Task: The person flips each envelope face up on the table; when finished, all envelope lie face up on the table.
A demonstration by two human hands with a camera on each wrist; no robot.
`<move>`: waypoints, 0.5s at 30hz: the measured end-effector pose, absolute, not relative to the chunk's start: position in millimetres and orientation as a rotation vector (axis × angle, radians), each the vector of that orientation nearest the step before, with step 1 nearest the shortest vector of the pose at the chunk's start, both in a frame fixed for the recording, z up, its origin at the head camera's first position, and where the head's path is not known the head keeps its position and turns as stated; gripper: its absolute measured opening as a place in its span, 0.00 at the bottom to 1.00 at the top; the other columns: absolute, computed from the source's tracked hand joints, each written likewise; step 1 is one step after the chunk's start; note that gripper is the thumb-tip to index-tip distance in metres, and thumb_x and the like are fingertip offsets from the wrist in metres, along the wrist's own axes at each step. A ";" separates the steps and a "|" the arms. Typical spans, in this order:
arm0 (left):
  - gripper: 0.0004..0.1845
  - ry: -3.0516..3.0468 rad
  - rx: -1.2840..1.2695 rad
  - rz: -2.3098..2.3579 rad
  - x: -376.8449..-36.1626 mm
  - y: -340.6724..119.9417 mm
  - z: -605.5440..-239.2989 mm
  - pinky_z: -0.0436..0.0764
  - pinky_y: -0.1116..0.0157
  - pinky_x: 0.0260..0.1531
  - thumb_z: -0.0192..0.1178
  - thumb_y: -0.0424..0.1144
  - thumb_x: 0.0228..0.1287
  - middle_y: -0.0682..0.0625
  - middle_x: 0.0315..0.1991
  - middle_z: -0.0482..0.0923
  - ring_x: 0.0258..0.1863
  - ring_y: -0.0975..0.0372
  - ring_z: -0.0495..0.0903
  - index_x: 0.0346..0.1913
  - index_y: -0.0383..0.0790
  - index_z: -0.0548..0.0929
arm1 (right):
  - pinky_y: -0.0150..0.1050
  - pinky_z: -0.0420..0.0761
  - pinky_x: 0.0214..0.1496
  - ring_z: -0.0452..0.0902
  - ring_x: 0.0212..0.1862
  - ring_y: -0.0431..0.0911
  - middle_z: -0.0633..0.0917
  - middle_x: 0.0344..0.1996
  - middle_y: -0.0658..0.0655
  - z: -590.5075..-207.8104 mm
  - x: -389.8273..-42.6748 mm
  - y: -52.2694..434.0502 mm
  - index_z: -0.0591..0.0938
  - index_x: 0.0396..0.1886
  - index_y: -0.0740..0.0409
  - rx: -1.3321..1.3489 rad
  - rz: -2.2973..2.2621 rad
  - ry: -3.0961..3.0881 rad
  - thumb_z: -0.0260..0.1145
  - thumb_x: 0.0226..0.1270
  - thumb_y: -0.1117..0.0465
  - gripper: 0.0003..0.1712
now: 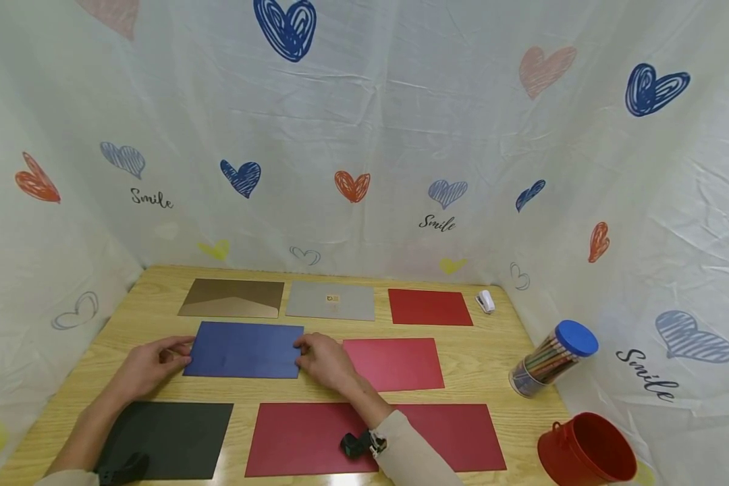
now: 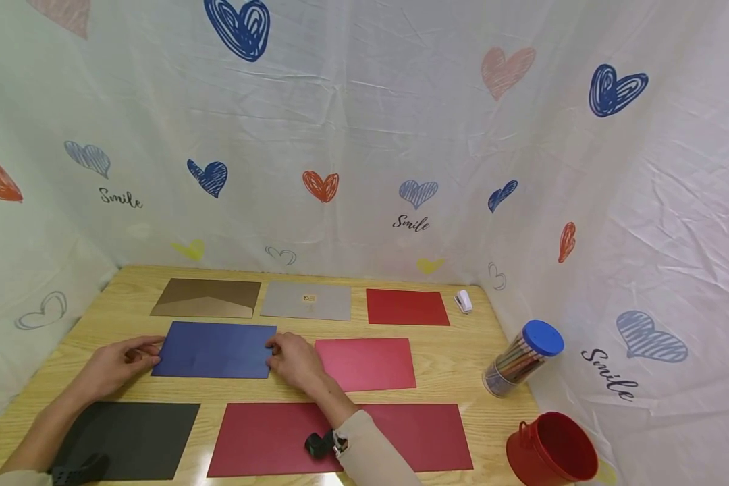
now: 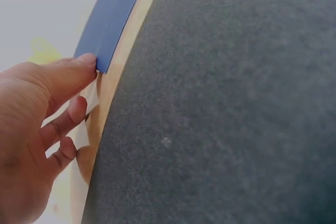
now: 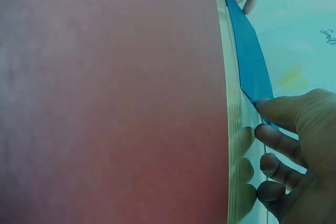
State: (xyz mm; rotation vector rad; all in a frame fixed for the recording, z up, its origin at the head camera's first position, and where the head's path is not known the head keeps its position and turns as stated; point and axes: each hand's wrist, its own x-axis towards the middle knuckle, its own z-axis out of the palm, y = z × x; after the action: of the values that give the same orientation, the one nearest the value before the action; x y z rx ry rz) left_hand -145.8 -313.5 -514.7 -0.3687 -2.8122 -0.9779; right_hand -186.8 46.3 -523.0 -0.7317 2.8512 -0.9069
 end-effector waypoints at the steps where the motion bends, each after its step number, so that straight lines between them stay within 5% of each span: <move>1: 0.21 -2.829 -0.367 -0.969 -146.2 -314.0 -514.5 0.73 0.69 0.26 0.70 0.33 0.62 0.48 0.37 0.87 0.27 0.76 0.73 0.57 0.30 0.83 | 0.30 0.77 0.43 0.78 0.43 0.34 0.84 0.41 0.42 -523.1 -186.7 46.1 0.86 0.54 0.46 -0.745 -0.881 2.860 0.71 0.68 0.54 0.15; 15: 0.17 -2.895 -0.412 -0.835 -148.5 -316.4 -515.2 0.73 0.67 0.27 0.71 0.35 0.61 0.51 0.37 0.83 0.28 0.74 0.71 0.52 0.31 0.87 | 0.30 0.77 0.47 0.77 0.48 0.37 0.81 0.48 0.44 -522.6 -184.8 44.5 0.87 0.53 0.42 -0.921 -0.528 2.968 0.67 0.72 0.51 0.13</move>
State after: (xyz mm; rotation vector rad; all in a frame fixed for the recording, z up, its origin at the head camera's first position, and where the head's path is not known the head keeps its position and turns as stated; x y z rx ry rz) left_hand -148.5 -316.4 -515.2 -0.4119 -2.8951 -0.8348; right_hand -184.8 44.5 -522.6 -0.9210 2.9677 -0.5279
